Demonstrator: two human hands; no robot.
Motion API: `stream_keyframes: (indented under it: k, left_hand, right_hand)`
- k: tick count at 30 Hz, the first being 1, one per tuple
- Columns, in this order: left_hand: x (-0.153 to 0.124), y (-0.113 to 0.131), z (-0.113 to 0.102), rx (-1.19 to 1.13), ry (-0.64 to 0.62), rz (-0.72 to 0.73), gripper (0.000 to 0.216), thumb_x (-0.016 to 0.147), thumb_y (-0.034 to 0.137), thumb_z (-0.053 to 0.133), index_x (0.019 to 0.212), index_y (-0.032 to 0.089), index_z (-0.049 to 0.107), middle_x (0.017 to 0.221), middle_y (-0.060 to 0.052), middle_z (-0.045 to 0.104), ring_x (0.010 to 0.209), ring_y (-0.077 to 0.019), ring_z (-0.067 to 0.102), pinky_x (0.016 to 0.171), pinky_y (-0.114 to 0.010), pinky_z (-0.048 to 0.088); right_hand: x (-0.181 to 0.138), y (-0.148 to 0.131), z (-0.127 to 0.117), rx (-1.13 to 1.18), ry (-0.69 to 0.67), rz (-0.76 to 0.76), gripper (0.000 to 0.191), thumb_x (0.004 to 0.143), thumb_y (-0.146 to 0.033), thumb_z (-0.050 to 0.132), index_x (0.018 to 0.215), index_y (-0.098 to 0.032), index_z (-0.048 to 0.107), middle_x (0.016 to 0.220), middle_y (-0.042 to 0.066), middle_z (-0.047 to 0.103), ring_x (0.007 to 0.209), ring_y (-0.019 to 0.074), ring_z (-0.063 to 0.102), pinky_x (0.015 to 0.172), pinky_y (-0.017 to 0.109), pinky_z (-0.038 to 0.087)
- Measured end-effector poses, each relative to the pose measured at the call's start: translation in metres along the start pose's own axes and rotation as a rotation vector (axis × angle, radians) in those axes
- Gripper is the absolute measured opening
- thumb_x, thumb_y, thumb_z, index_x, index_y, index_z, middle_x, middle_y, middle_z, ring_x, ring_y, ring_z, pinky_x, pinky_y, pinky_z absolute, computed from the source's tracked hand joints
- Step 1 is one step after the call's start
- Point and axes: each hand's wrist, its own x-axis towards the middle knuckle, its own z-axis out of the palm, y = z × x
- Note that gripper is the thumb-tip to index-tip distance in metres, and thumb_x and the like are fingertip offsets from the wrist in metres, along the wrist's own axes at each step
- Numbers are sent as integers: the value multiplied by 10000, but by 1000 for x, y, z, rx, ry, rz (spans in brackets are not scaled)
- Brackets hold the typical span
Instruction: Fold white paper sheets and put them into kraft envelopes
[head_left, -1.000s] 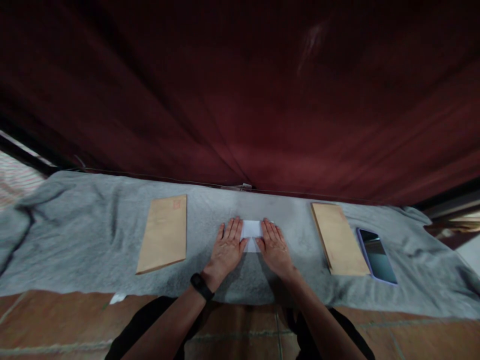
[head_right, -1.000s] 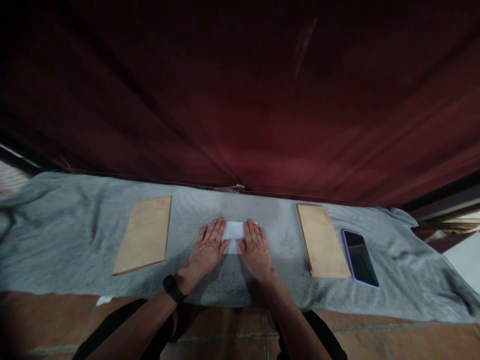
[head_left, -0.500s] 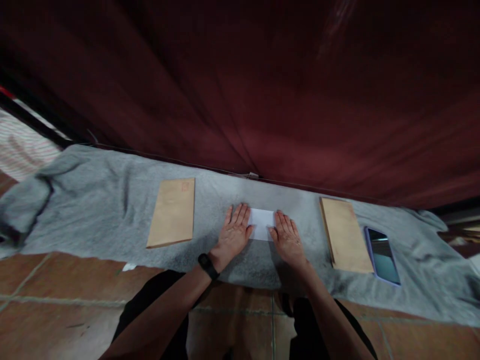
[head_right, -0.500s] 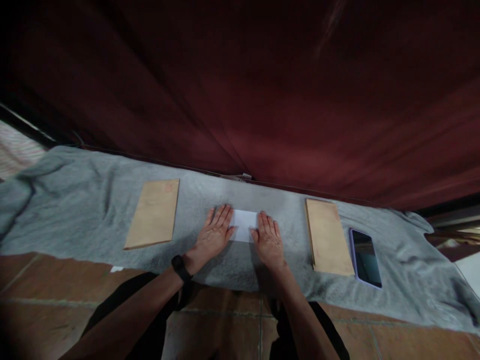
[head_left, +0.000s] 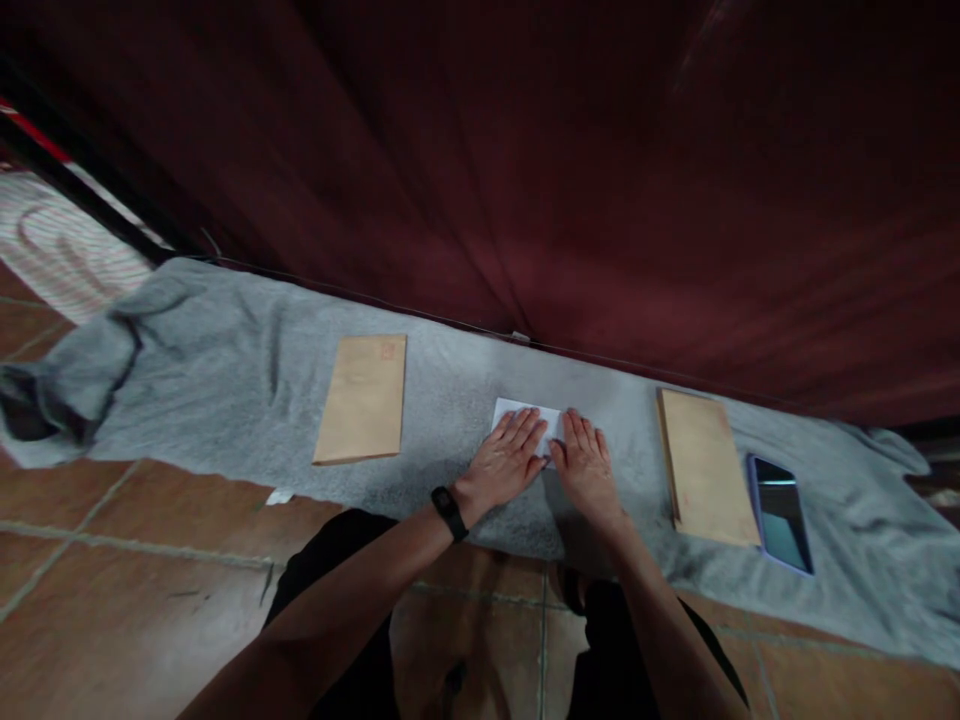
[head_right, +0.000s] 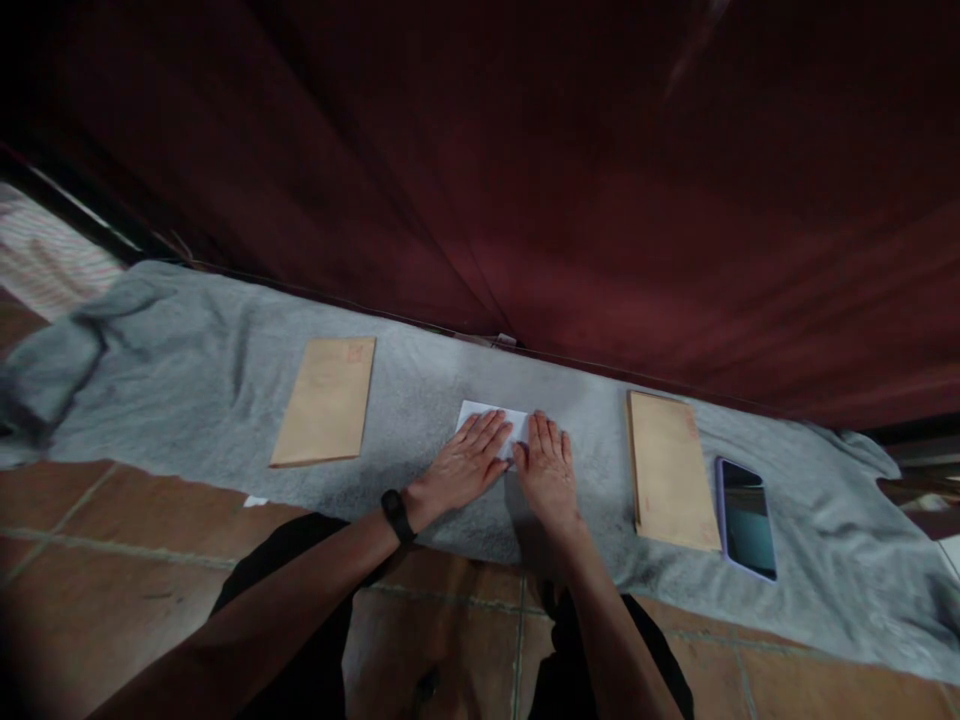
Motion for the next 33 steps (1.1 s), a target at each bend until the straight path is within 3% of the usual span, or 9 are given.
stream_keyframes:
  k: [9,13,19,25,33]
  left_hand:
    - [1,1,1,45,-59,31,570,1039,306,365,1562,87,310,1624,-182,321,1533,-258,248,1265,-492,164]
    - [0,1,5,73,-63,30,600,1020,251,384,1584,96,255,1642,-172,286,1535,-252,242,1265,-487,176]
    - [-2,-3,7,74,-34,-16,620,1004,227,344,1584,47,220,1639,-183,284,1539,-238,228,1260,-447,202]
    - [-4,-7,5,65,-1,-61,625,978,193,310,1582,50,231,1630,-173,315,1537,-231,234,1264,-460,185]
    - [-8,-20,2,42,50,-137,582,1006,272,349,1547,57,327,1620,-169,344,1528,-253,265,1260,-449,209]
  right_hand:
    - [13,-38,1,265,-71,-187,563,1078,-377,238,1575,-124,318,1619,126,361,1517,211,287,1238,462,297]
    - [12,-48,6,263,-72,-153,574,1080,-390,234,1601,-149,255,1629,117,342,1523,211,276,1248,471,280]
    - [13,-45,10,210,-73,-86,588,1083,-404,204,1606,-135,226,1640,122,314,1528,203,262,1252,463,252]
    - [12,-44,11,139,-54,-139,576,1081,-381,216,1606,-144,235,1624,111,352,1518,206,285,1246,456,254]
    - [7,-34,13,18,-23,-158,551,1073,-343,288,1579,-127,308,1611,151,367,1507,253,310,1216,506,278]
